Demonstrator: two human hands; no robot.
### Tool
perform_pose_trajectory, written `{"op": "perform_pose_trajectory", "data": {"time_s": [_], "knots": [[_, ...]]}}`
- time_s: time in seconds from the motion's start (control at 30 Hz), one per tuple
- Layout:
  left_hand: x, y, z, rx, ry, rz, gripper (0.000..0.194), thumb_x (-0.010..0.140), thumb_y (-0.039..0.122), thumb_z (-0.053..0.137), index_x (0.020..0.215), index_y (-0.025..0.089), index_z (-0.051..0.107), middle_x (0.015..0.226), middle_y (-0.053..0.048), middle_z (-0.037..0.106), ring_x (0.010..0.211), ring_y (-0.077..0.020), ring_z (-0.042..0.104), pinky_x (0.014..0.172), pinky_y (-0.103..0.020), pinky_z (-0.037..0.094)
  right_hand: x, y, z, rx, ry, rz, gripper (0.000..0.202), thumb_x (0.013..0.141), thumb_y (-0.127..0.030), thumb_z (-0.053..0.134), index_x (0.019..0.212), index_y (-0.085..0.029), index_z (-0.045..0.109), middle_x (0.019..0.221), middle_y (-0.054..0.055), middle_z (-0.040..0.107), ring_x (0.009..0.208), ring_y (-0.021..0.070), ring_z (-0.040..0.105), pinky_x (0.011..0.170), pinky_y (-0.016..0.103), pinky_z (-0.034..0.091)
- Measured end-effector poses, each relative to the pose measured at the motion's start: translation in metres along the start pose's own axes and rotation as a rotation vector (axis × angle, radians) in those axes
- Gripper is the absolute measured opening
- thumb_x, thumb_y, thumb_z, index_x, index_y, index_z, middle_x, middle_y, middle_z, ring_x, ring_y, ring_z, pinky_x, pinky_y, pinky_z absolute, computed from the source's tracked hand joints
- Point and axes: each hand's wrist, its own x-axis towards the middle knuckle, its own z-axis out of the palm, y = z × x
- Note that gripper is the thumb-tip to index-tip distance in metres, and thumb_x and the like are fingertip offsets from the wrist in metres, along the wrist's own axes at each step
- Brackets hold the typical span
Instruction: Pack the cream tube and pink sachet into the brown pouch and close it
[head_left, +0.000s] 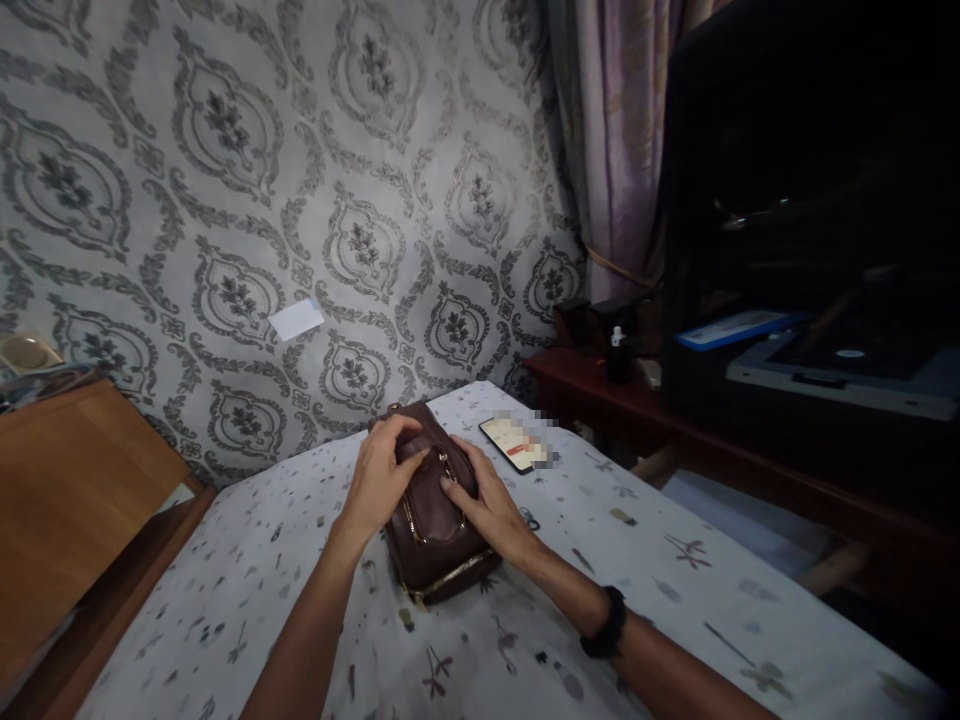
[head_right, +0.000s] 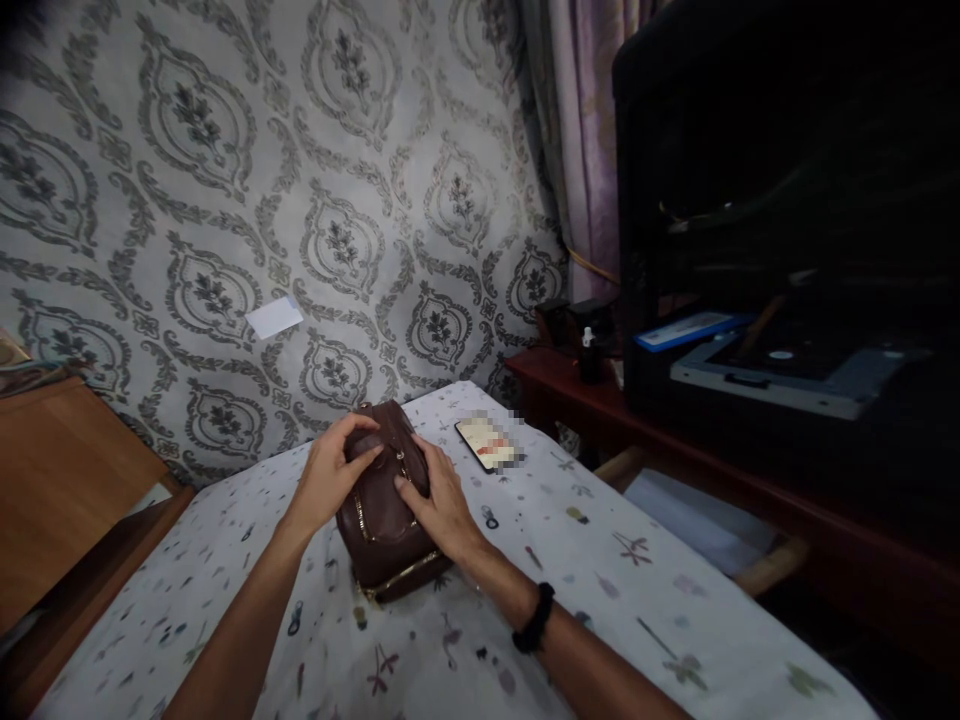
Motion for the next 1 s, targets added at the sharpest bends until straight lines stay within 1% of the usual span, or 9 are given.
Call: {"op": "perform_pose_trajectory", "data": {"time_s": [0.13,0.3,0.33,0.47,0.6,0.73,0.83,0.93,1.0], "knots": [[-0.01,-0.015,-0.01,0.003,0.079,-0.047,0.024,0.079,0.012,0.06,0.101,0.02,0.062,0.106,-0.004,0.069,0.104,-0.0215,0.062,0.091,-0.034,0.045,-0.006,-0.005,0.003,-0.129,0.053,-0.093,0.055,0.094,-0.04,0.051,0.146,-0.025,0.04,0.148,0.012,0.048,0.14,0.0287,0.043,0.117,0.052,0.034],[-0.025,-0.021,-0.01,0.064,0.181,-0.134,0.005,0.086,0.023,0.058,0.088,0.02,0.062,0.088,-0.002,0.067,0.085,-0.0184,0.062,0.073,-0.028,0.042,-0.019,-0.017,0.01,-0.381,0.132,-0.317,0.048,0.098,-0.029,0.045,0.146,-0.024,0.038,0.151,0.015,0.043,0.14,0.0302,0.041,0.113,0.056,0.039],[-0.026,-0.02,-0.009,0.078,0.197,-0.149,0.008,0.087,0.027,0.059,0.085,0.02,0.061,0.084,-0.001,0.066,0.08,-0.0175,0.06,0.07,-0.027,0.041,-0.021,-0.019,0.011,-0.407,0.145,-0.349,0.046,0.098,-0.027,0.044,0.144,-0.023,0.04,0.15,0.015,0.044,0.139,0.0299,0.042,0.112,0.055,0.04],[-0.03,-0.022,-0.004,0.069,0.227,-0.199,0.015,0.087,0.032,0.062,0.078,0.02,0.061,0.074,0.002,0.063,0.071,-0.0155,0.057,0.067,-0.026,0.039,-0.023,-0.022,0.013,-0.445,0.192,-0.419,0.034,0.097,-0.023,0.046,0.131,-0.019,0.046,0.145,0.018,0.048,0.135,0.0298,0.046,0.107,0.053,0.043],[-0.033,-0.026,-0.002,0.052,0.229,-0.182,0.005,0.084,0.024,0.062,0.082,0.02,0.064,0.081,0.0,0.066,0.077,-0.0165,0.058,0.073,-0.028,0.041,-0.023,-0.023,0.013,-0.444,0.204,-0.447,0.023,0.095,-0.019,0.048,0.118,-0.019,0.049,0.142,0.019,0.05,0.131,0.0297,0.049,0.103,0.051,0.046],[-0.039,-0.027,-0.002,0.085,0.224,-0.124,0.008,0.086,0.018,0.058,0.086,0.021,0.065,0.088,-0.002,0.066,0.086,-0.0189,0.06,0.079,-0.031,0.043,-0.025,-0.024,0.012,-0.47,0.186,-0.467,0.009,0.095,-0.016,0.047,0.1,-0.021,0.054,0.143,0.018,0.048,0.131,0.0299,0.048,0.102,0.051,0.046],[-0.043,-0.027,-0.001,0.085,0.246,-0.117,0.01,0.087,0.018,0.056,0.089,0.021,0.066,0.09,-0.003,0.066,0.09,-0.0206,0.06,0.08,-0.032,0.045,-0.027,-0.025,0.012,-0.512,0.169,-0.514,0.017,0.096,-0.015,0.047,0.107,-0.02,0.06,0.147,0.018,0.041,0.133,0.0306,0.045,0.103,0.052,0.045],[-0.045,-0.028,0.003,0.052,0.286,-0.093,0.011,0.089,0.021,0.055,0.092,0.021,0.066,0.096,-0.004,0.067,0.097,-0.0223,0.06,0.086,-0.035,0.046,-0.029,-0.027,0.014,-0.575,0.128,-0.593,0.032,0.097,-0.015,0.047,0.125,-0.024,0.06,0.153,0.018,0.032,0.141,0.0339,0.036,0.106,0.06,0.04],[-0.046,-0.031,0.005,0.01,0.299,-0.091,0.014,0.09,0.023,0.054,0.096,0.021,0.067,0.1,-0.005,0.069,0.1,-0.0227,0.061,0.09,-0.037,0.046,-0.03,-0.026,0.015,-0.607,0.104,-0.621,0.036,0.097,-0.015,0.047,0.128,-0.027,0.059,0.155,0.018,0.028,0.143,0.0353,0.033,0.107,0.064,0.037]]}}
